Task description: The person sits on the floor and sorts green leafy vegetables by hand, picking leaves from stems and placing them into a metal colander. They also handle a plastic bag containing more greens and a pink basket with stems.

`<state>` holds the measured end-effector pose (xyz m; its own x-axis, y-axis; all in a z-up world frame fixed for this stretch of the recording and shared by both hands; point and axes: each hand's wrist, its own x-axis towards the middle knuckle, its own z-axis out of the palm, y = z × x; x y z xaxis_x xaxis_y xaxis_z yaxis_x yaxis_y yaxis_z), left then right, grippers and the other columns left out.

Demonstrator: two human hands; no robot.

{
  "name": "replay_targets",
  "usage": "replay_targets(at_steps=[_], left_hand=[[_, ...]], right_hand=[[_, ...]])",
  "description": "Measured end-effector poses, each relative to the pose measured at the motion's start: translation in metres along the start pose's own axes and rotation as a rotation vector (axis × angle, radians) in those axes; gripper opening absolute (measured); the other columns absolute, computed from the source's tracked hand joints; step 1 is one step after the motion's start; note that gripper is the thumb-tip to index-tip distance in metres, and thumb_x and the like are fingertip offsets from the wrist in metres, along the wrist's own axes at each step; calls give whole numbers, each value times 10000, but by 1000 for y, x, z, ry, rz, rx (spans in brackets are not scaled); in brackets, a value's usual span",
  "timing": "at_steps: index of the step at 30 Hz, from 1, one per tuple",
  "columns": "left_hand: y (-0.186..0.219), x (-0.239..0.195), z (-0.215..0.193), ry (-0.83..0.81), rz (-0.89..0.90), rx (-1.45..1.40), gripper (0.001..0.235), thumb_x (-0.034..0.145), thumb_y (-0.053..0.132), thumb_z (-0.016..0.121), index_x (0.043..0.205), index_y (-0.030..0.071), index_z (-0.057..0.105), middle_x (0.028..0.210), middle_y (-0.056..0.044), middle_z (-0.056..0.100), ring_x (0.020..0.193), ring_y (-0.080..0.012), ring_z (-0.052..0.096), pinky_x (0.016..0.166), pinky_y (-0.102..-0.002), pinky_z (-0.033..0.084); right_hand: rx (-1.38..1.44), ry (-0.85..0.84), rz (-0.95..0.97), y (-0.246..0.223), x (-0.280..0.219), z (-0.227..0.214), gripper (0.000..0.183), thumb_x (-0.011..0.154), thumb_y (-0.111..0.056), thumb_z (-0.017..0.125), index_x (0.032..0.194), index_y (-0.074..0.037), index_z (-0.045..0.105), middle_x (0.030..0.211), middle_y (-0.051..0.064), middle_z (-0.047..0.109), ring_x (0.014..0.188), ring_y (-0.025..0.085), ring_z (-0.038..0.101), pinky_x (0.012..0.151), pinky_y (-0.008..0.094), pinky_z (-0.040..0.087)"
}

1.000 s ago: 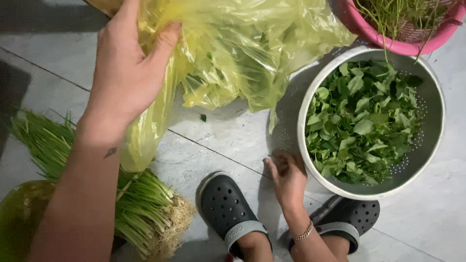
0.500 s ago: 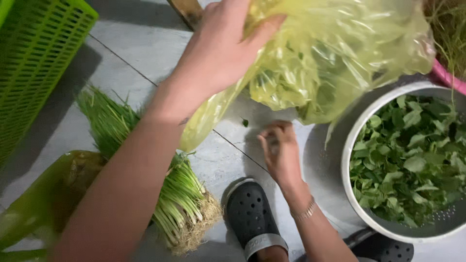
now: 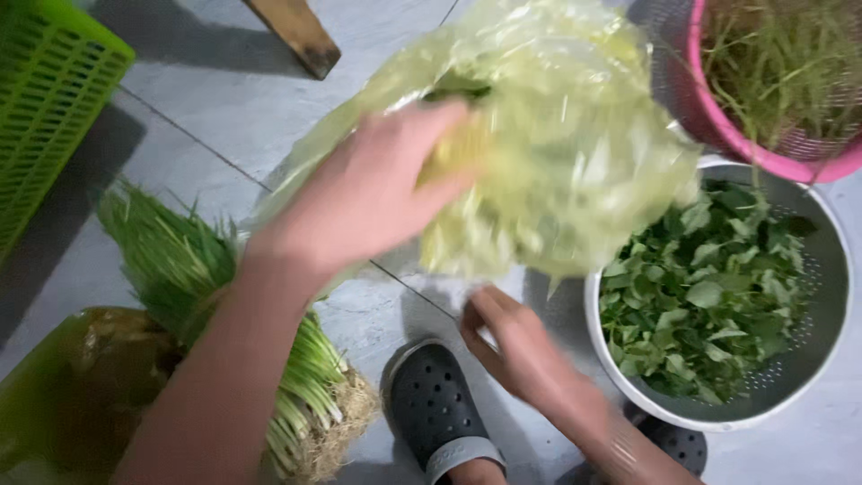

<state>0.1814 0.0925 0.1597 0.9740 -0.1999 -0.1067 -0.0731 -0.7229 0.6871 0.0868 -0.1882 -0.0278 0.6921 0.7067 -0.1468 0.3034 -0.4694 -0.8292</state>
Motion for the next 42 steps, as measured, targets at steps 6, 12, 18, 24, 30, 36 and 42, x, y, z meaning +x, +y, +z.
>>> replay_targets(at_steps=[6, 12, 18, 24, 30, 36, 42], left_hand=[[16, -50, 86, -773, -276, 222, 341, 1202, 334, 765, 1523, 240, 701, 1417, 7, 741, 1282, -179, 738, 1161, -379, 674], [10, -69, 155, -1042, -123, 369, 1185, 655, 814, 1022, 1660, 272, 704, 1673, -146, 631, 1615, -432, 515, 1323, -606, 443], [54, -10, 79, -1026, -488, 87, 1222, 871, 625, 898, 1947, 401, 363, 2041, -39, 314, 1834, -314, 389, 1500, -642, 372], [-3, 23, 198, -281, -186, 208, 788, 1051, 423, 916, 1766, 236, 643, 1743, -150, 632, 1589, -339, 567, 1365, -572, 477], [-56, 27, 310, -235, -59, 382, 1201, 842, -366, 676, 1839, 295, 581, 2024, -196, 283, 1771, -576, 383, 1379, -823, 431], [-41, 14, 252, -34, -67, 161, 827, 1001, -262, 718, 1746, 81, 617, 1580, -171, 806, 1334, -301, 823, 1101, -393, 751], [-40, -1, 198, 83, -580, -160, 359, 1190, 329, 840, 1540, 251, 828, 1191, 21, 947, 471, -45, 448, 409, -190, 358]], right_hand=[[-32, -95, 153, 10, -135, -164, 48, 1104, -196, 856, 1094, -239, 838, 956, -102, 804, 845, 82, 802, 823, 273, 628], [-332, 113, 498, 101, -180, -261, 120, 867, -208, 1053, 986, -216, 1046, 1065, -89, 1029, 852, 93, 937, 916, 280, 734], [-560, -89, 478, 177, -230, -292, 389, 963, -375, 917, 1315, -516, 1001, 1482, -336, 966, 894, 55, 1087, 972, 306, 781], [-329, 143, 819, 119, -220, -278, 229, 961, -255, 1041, 1157, -180, 1129, 677, 128, 1043, 375, 281, 864, 738, 338, 727], [-322, 89, 780, 46, -178, -225, 304, 1052, -484, 889, 951, -239, 1040, 639, -16, 984, 516, 136, 831, 711, 301, 674], [-106, 108, 512, 9, -161, -183, 277, 1033, -446, 847, 1128, -270, 1039, 831, -50, 1066, 506, 95, 943, 554, 241, 873], [25, 107, 352, 2, -168, -167, 278, 1056, -444, 870, 1069, -215, 1027, 958, -111, 1064, 820, 40, 925, 757, 287, 743]])
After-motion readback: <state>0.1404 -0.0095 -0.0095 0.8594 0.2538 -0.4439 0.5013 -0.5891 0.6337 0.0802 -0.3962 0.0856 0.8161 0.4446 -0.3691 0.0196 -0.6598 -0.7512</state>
